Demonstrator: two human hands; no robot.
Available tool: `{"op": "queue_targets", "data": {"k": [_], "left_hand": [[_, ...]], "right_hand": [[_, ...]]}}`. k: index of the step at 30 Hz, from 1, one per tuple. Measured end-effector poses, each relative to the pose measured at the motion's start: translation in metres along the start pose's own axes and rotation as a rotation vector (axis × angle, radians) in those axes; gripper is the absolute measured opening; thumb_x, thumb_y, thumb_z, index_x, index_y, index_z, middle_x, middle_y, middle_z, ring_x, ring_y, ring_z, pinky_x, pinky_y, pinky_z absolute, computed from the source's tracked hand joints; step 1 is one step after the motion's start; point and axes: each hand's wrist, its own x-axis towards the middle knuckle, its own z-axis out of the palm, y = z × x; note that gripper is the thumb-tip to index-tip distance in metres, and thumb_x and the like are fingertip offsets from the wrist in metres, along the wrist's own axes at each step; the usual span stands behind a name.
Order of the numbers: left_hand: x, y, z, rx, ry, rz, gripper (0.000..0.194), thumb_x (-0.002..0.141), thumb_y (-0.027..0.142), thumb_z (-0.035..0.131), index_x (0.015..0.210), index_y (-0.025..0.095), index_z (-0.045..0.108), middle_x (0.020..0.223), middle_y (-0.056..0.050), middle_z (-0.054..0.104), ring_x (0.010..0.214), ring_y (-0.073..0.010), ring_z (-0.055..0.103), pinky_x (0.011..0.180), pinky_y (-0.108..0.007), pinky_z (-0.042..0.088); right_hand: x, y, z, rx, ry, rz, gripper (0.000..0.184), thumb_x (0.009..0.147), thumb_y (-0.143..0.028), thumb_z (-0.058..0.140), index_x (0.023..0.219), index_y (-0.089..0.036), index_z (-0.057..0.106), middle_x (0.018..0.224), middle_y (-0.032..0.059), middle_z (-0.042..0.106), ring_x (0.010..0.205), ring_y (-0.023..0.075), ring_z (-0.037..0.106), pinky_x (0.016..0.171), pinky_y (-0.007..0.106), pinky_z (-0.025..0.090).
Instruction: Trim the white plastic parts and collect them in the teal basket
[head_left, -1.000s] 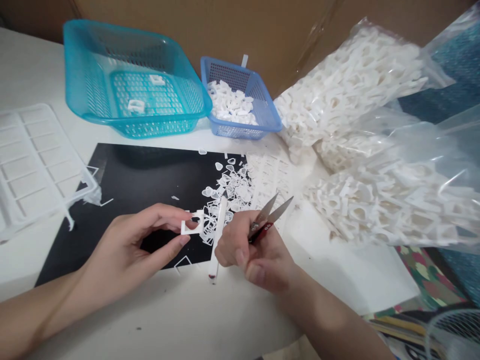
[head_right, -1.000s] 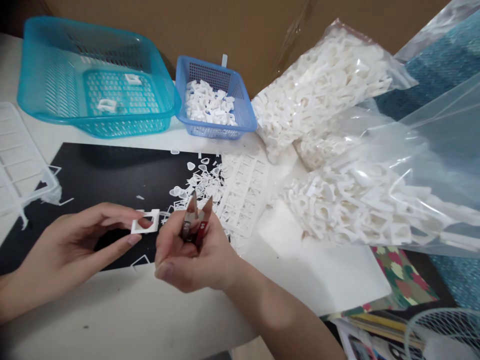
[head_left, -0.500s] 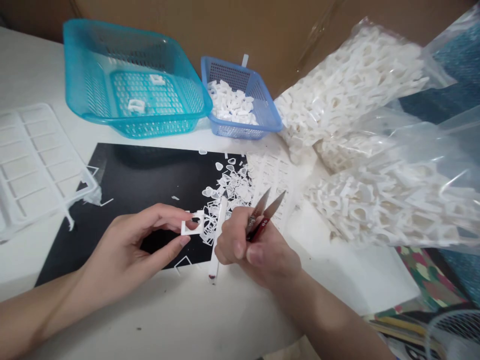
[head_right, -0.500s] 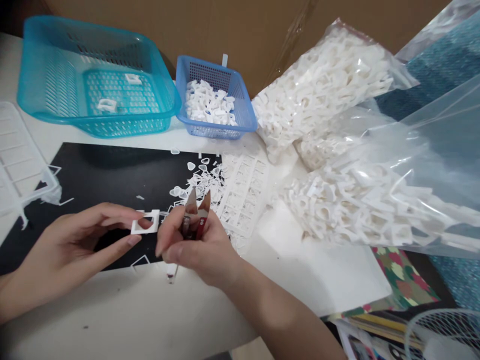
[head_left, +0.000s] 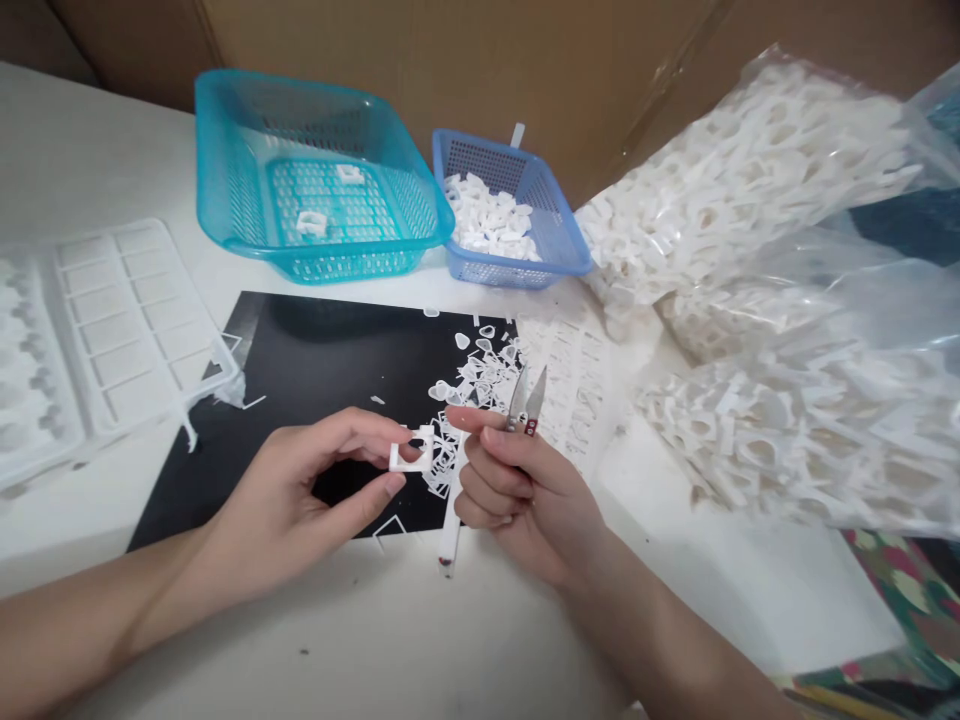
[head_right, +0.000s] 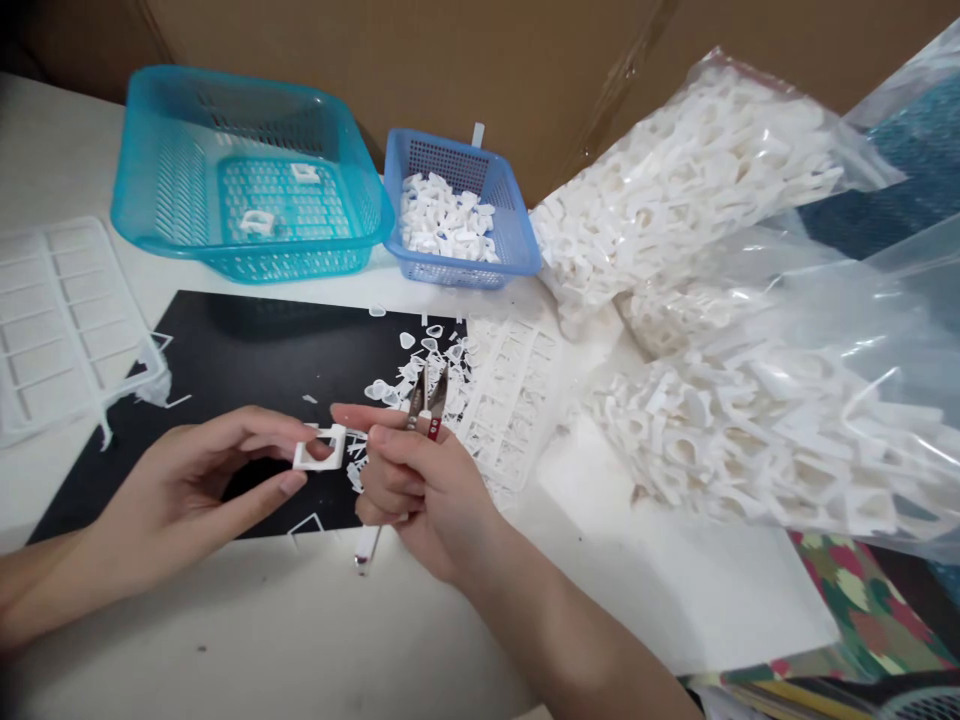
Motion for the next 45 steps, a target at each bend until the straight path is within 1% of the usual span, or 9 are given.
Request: {"op": "queue_targets", "data": {"k": [5, 8, 11, 19, 26, 35, 39, 42, 45], "left_hand": [[0.0018, 0.0018, 0.0010, -0.018, 0.012, -0.021, 0.022, 0.087, 0.016, 0.062, 0.107, 0.023, 0.061, 0.097, -0.002, 0.074, 0.088, -0.0164, 0.070, 0.078, -0.024, 0.058], [0.0019, 0.0019, 0.0014, -0.020, 0.017, -0.019, 0.023, 0.086, 0.016, 0.063, 0.107, 0.024, 0.061, 0.095, -0.001, 0.074, 0.088, -0.0161, 0.071, 0.079, -0.023, 0.058], [0.0018, 0.0008, 0.0018, -0.019, 0.017, 0.004, 0.024, 0.086, 0.015, 0.062, 0.107, 0.027, 0.061, 0.095, 0.001, 0.074, 0.089, -0.0144, 0.070, 0.078, -0.021, 0.057], [0.0021, -0.0007, 0.0018, 0.011, 0.028, -0.010, 0.025, 0.086, 0.019, 0.063, 0.109, 0.031, 0.061, 0.092, 0.004, 0.074, 0.083, -0.0131, 0.071, 0.073, -0.017, 0.058], [0.0009, -0.0010, 0.0010, 0.021, 0.035, -0.019, 0.023, 0.086, 0.022, 0.064, 0.107, 0.030, 0.062, 0.093, 0.004, 0.074, 0.083, -0.0138, 0.071, 0.072, -0.018, 0.058], [0.0007, -0.0012, 0.0019, 0.004, 0.023, -0.018, 0.027, 0.086, 0.016, 0.062, 0.110, 0.028, 0.060, 0.093, 0.002, 0.073, 0.085, -0.0156, 0.071, 0.073, -0.020, 0.058], [0.0020, 0.0008, -0.0005, 0.008, 0.003, 0.020, 0.024, 0.085, 0.009, 0.061, 0.102, 0.026, 0.061, 0.093, 0.002, 0.072, 0.083, -0.0134, 0.069, 0.072, -0.018, 0.056], [0.0012, 0.0010, -0.0019, -0.018, -0.013, 0.030, 0.017, 0.087, 0.006, 0.057, 0.091, 0.023, 0.057, 0.095, 0.000, 0.067, 0.081, -0.0122, 0.065, 0.067, -0.017, 0.053], [0.0002, 0.0008, -0.0018, -0.078, -0.014, 0.021, 0.015, 0.091, 0.008, 0.050, 0.093, 0.023, 0.053, 0.090, 0.000, 0.056, 0.069, -0.0104, 0.056, 0.057, -0.019, 0.047]], "right_hand": [[-0.0002, 0.0004, -0.0009, 0.001, -0.010, 0.003, 0.016, 0.079, -0.023, 0.062, 0.090, -0.020, 0.073, 0.044, -0.0124, 0.017, 0.040, 0.0053, 0.010, 0.041, 0.017, 0.017], [0.0005, -0.0006, -0.0026, 0.043, -0.049, 0.008, 0.008, 0.076, -0.023, 0.060, 0.073, -0.019, 0.068, 0.046, -0.0109, 0.020, 0.040, 0.0053, 0.012, 0.042, 0.018, 0.018], [0.0016, -0.0023, -0.0046, 0.115, -0.136, 0.066, 0.010, 0.070, -0.021, 0.054, 0.060, -0.018, 0.054, 0.049, -0.0091, 0.023, 0.041, 0.0060, 0.013, 0.043, 0.020, 0.018], [0.0034, -0.0018, -0.0077, 0.155, -0.270, 0.134, 0.014, 0.070, -0.024, 0.043, 0.059, -0.019, 0.037, 0.049, -0.0077, 0.021, 0.041, 0.0075, 0.011, 0.044, 0.022, 0.017], [0.0040, -0.0022, -0.0087, 0.168, -0.287, 0.135, 0.012, 0.071, -0.024, 0.041, 0.060, -0.019, 0.038, 0.050, -0.0074, 0.021, 0.041, 0.0074, 0.012, 0.044, 0.022, 0.016], [0.0040, -0.0024, -0.0085, 0.196, -0.272, 0.151, 0.009, 0.069, -0.023, 0.040, 0.062, -0.018, 0.043, 0.051, -0.0071, 0.023, 0.042, 0.0077, 0.013, 0.045, 0.021, 0.018], [0.0037, -0.0036, -0.0081, 0.199, -0.254, 0.156, 0.009, 0.069, -0.023, 0.041, 0.062, -0.018, 0.044, 0.051, -0.0071, 0.023, 0.043, 0.0077, 0.013, 0.045, 0.022, 0.017], [0.0039, -0.0039, -0.0084, 0.189, -0.249, 0.170, 0.008, 0.071, -0.023, 0.041, 0.065, -0.018, 0.046, 0.052, -0.0074, 0.023, 0.043, 0.0077, 0.013, 0.046, 0.022, 0.017], [0.0053, -0.0016, -0.0089, 0.139, -0.210, 0.266, 0.011, 0.077, -0.023, 0.041, 0.069, -0.019, 0.047, 0.052, -0.0080, 0.024, 0.043, 0.0078, 0.012, 0.046, 0.022, 0.017]]}}
